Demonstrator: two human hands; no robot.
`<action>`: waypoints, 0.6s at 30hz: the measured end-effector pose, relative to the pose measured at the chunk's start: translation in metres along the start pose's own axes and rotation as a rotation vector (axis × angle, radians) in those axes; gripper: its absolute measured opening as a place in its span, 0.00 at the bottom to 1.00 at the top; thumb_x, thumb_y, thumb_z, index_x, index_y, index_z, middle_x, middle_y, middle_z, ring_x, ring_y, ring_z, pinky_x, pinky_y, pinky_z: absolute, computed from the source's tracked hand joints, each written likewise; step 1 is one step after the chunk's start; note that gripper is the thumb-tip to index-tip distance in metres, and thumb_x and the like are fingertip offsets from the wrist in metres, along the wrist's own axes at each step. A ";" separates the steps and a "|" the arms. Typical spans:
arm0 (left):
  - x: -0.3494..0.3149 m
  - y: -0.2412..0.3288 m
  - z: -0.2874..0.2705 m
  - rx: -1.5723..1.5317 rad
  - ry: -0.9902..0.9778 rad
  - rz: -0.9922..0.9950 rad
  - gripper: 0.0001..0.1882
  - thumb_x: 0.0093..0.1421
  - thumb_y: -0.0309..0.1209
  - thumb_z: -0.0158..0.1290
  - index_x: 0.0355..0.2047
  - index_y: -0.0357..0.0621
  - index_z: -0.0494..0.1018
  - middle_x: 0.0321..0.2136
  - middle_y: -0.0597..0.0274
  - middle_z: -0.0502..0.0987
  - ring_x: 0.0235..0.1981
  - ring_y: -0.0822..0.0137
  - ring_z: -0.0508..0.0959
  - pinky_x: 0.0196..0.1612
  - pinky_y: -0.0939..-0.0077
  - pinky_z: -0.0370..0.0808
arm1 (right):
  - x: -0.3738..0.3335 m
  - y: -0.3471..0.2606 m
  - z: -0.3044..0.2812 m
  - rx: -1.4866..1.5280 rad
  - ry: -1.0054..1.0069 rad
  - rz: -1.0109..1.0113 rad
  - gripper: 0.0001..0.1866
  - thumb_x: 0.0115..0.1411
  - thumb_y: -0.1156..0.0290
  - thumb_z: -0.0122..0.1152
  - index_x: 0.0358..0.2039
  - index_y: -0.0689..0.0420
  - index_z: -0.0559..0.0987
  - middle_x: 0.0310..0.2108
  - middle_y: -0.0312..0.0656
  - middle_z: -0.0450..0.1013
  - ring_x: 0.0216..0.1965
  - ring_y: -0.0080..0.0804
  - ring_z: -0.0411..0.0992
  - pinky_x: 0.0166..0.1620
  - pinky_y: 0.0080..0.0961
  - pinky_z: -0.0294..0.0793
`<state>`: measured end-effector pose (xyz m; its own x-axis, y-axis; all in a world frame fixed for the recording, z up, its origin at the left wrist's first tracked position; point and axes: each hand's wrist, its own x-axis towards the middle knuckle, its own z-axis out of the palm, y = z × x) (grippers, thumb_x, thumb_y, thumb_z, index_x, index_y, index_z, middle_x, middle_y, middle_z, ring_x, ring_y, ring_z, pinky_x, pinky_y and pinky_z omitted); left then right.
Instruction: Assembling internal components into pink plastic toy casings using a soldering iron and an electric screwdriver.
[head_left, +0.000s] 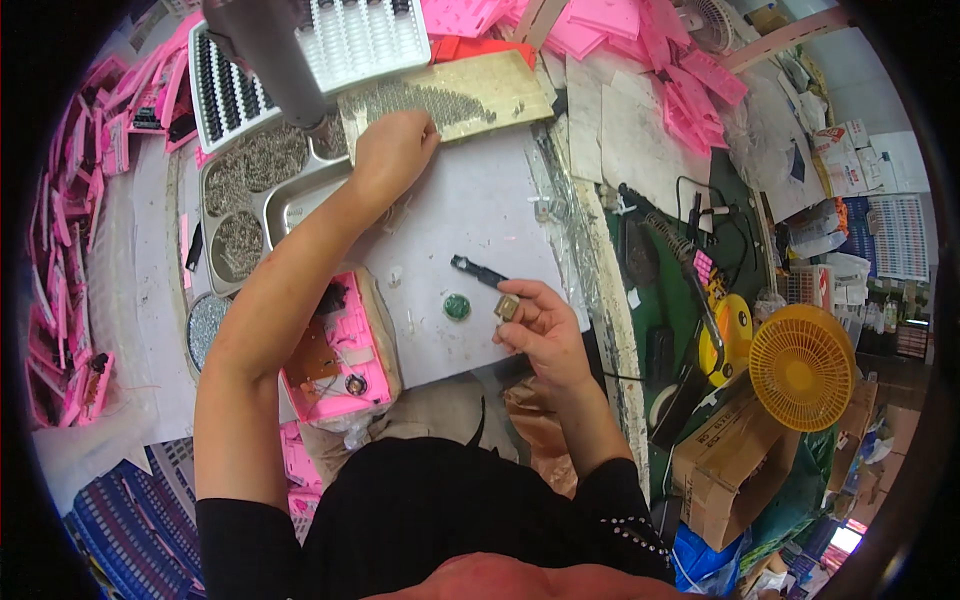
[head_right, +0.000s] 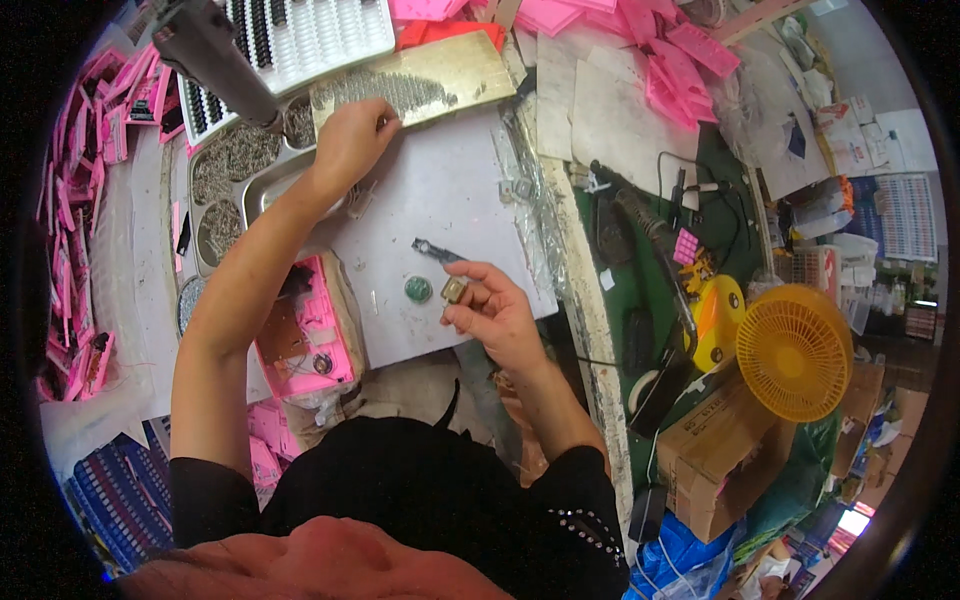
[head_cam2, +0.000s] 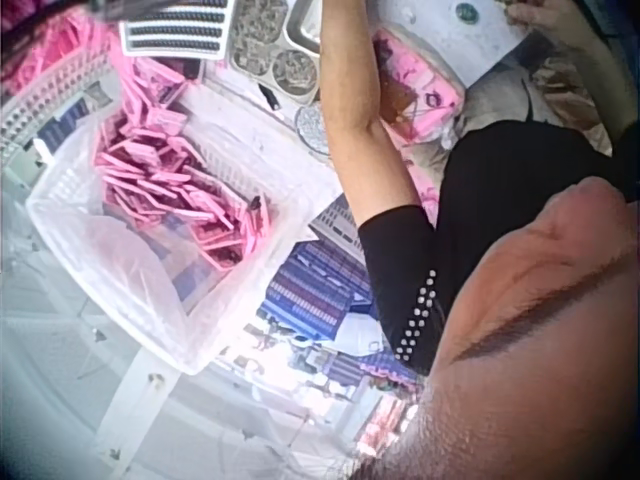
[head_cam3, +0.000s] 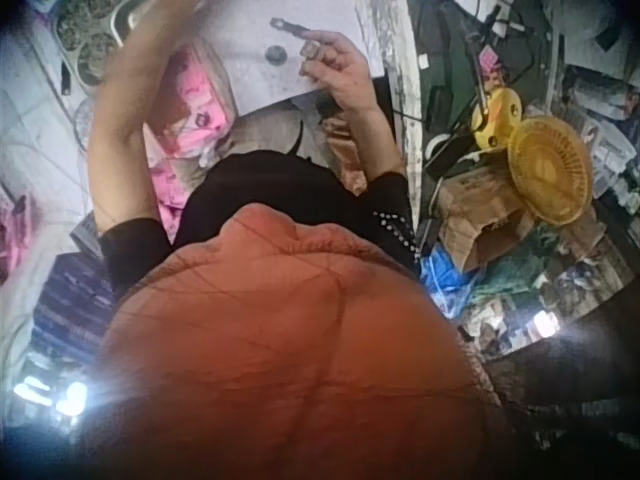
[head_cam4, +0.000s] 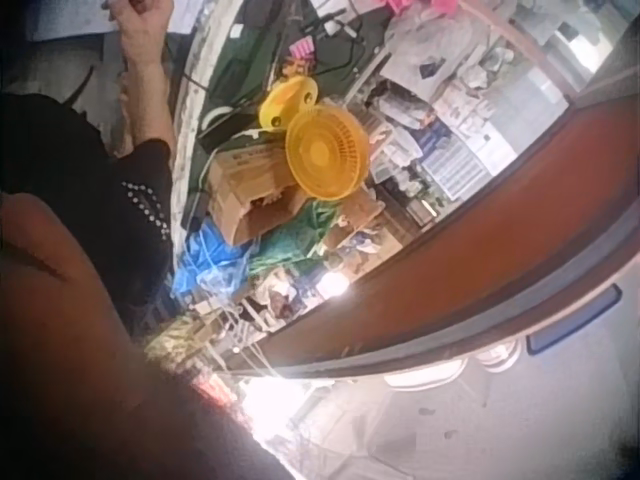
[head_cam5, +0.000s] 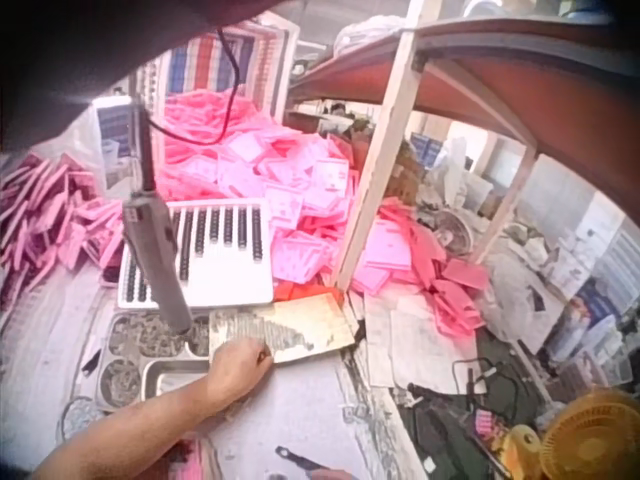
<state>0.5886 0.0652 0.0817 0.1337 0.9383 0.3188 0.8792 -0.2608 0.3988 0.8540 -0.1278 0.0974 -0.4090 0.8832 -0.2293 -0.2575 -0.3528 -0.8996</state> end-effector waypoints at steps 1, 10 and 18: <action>-0.006 0.000 0.000 0.038 0.054 0.092 0.10 0.64 0.36 0.56 0.33 0.42 0.77 0.32 0.51 0.81 0.34 0.46 0.82 0.38 0.51 0.78 | 0.000 0.000 -0.001 -0.052 0.000 -0.005 0.27 0.62 0.81 0.65 0.62 0.64 0.71 0.36 0.37 0.77 0.32 0.20 0.74 0.36 0.15 0.72; -0.142 0.056 -0.109 -0.523 -0.066 0.228 0.07 0.57 0.18 0.62 0.36 0.36 0.77 0.32 0.53 0.80 0.31 0.55 0.81 0.35 0.68 0.76 | 0.020 0.005 0.010 -0.982 -0.034 -0.154 0.21 0.61 0.75 0.60 0.56 0.55 0.77 0.30 0.45 0.75 0.29 0.41 0.74 0.37 0.33 0.75; -0.253 0.044 -0.139 -0.740 -0.104 -0.186 0.08 0.56 0.18 0.62 0.37 0.39 0.80 0.34 0.55 0.82 0.34 0.57 0.83 0.38 0.68 0.79 | 0.037 0.011 0.029 -1.290 -0.046 -0.234 0.21 0.55 0.75 0.62 0.51 0.54 0.79 0.26 0.43 0.75 0.27 0.38 0.76 0.34 0.32 0.76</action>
<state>0.5297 -0.2157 0.1384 0.0877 0.9886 0.1221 0.3611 -0.1458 0.9211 0.8108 -0.1075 0.0894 -0.5053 0.8624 -0.0306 0.6810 0.3767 -0.6279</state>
